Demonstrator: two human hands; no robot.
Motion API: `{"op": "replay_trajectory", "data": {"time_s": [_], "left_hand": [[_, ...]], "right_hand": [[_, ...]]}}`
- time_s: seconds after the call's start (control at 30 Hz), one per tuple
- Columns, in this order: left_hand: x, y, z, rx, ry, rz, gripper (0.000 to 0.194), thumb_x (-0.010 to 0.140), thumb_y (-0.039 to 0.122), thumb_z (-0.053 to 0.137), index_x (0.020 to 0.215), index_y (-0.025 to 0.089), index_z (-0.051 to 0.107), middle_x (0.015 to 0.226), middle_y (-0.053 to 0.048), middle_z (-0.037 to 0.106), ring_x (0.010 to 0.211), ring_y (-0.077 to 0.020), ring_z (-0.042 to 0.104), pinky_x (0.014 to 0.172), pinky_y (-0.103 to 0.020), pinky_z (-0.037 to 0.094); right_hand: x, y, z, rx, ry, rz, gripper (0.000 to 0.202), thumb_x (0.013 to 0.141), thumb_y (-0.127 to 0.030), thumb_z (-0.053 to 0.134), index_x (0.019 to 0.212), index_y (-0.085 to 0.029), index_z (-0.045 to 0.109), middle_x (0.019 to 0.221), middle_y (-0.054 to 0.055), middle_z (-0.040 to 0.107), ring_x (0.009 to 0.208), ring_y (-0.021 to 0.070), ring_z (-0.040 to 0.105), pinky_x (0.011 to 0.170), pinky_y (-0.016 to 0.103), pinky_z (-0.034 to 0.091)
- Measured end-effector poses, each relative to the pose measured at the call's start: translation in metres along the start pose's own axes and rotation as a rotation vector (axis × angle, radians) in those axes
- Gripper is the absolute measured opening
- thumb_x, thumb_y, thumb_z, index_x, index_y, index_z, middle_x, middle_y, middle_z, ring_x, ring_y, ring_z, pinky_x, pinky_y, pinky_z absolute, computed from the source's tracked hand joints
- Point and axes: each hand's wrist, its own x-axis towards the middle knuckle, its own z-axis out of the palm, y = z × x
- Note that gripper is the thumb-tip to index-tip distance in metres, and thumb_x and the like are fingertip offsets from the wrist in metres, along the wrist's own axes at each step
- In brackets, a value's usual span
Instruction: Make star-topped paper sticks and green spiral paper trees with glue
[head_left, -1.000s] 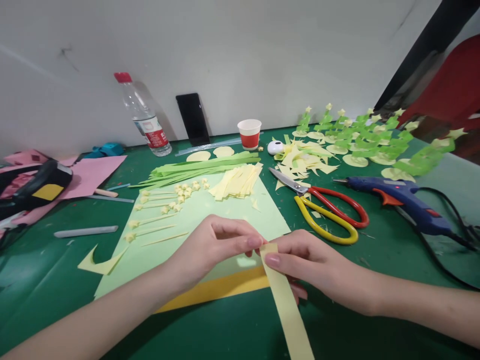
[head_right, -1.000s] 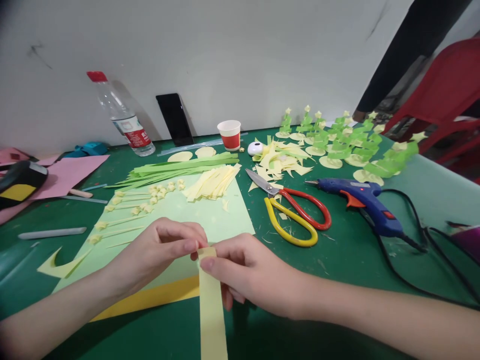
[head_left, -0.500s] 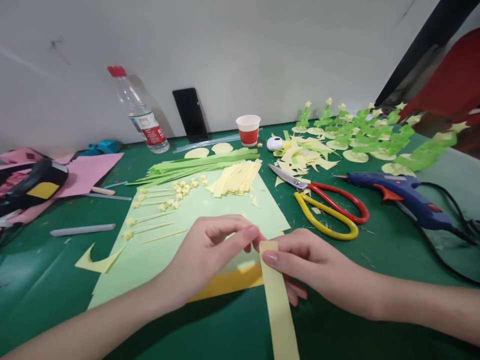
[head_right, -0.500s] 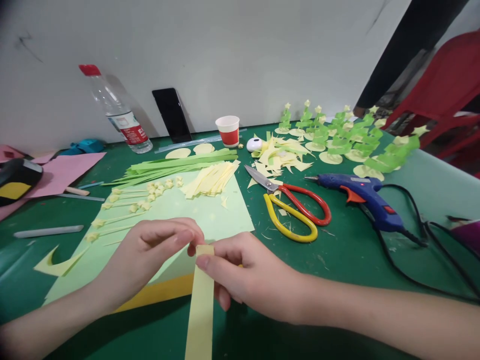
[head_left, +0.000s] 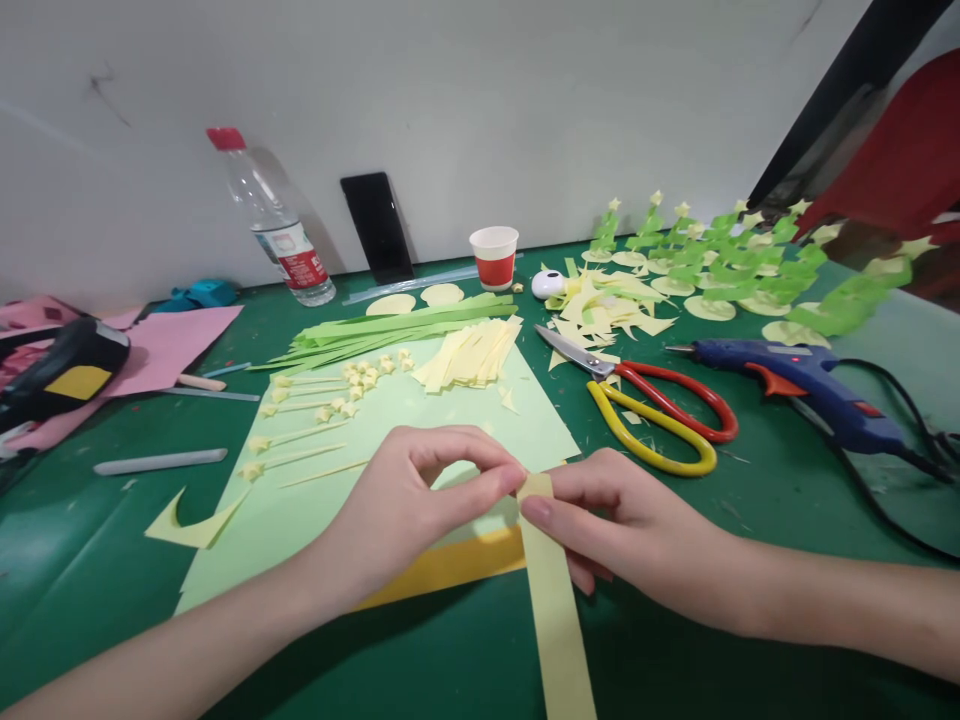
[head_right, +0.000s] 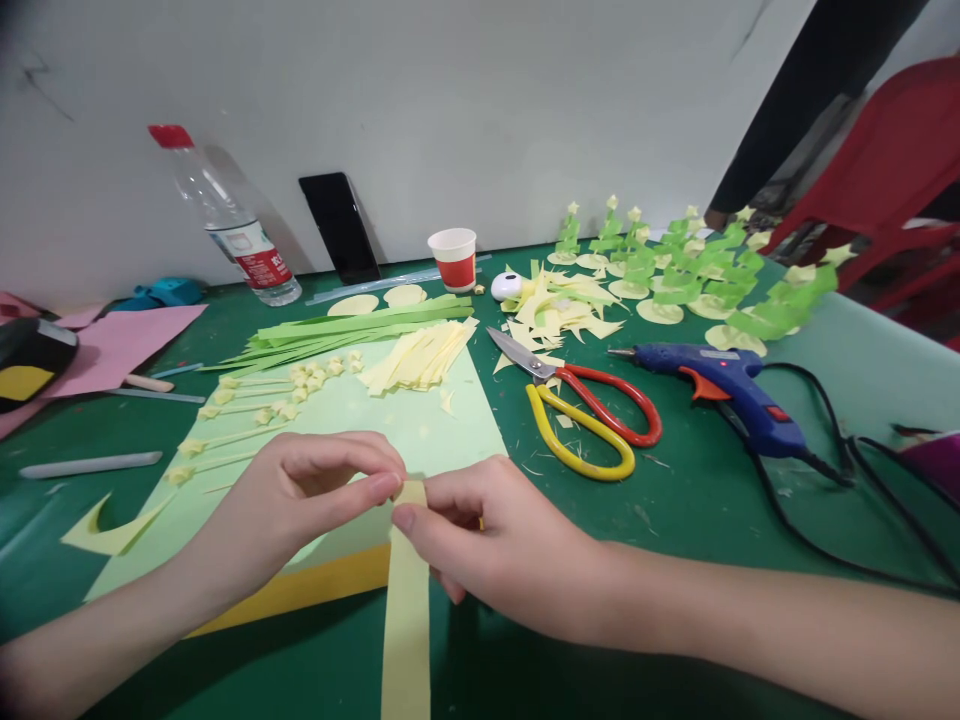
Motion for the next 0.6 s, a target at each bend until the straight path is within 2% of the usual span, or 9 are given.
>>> {"op": "replay_trajectory", "data": {"time_s": [0.2,0.4,0.6], "left_hand": [[0.0009,0.0010,0.0000,-0.019,0.002,-0.049,0.014,0.071,0.019,0.064,0.058,0.020,0.068,0.061,0.005,0.065,0.057,-0.0091,0.054,0.059,-0.020,0.044],[0.0006,0.0057,-0.0004,-0.054,-0.056,-0.104,0.012,0.068,0.018,0.069,0.056,0.021,0.068,0.058,0.007,0.064,0.056,-0.0074,0.053,0.056,-0.017,0.042],[-0.0007,0.0063,0.0006,-0.062,-0.079,-0.138,0.012,0.065,0.017,0.071,0.055,0.020,0.065,0.057,0.007,0.061,0.057,-0.0070,0.054,0.058,-0.016,0.042]], "right_hand": [[-0.0016,0.0025,0.0028,-0.106,0.055,-0.078,0.038,0.085,-0.029,0.037,0.049,-0.016,0.031,0.044,-0.005,0.034,0.042,0.0042,0.029,0.041,0.018,0.022],[-0.0031,0.0042,0.0070,-0.169,0.073,-0.122,0.036,0.084,-0.028,0.037,0.050,-0.017,0.027,0.043,-0.006,0.026,0.039,0.0029,0.021,0.036,0.017,0.017],[-0.0040,0.0041,0.0079,-0.220,0.109,-0.137,0.036,0.081,-0.028,0.043,0.050,-0.015,0.031,0.045,-0.007,0.023,0.043,0.0033,0.019,0.037,0.016,0.016]]}}
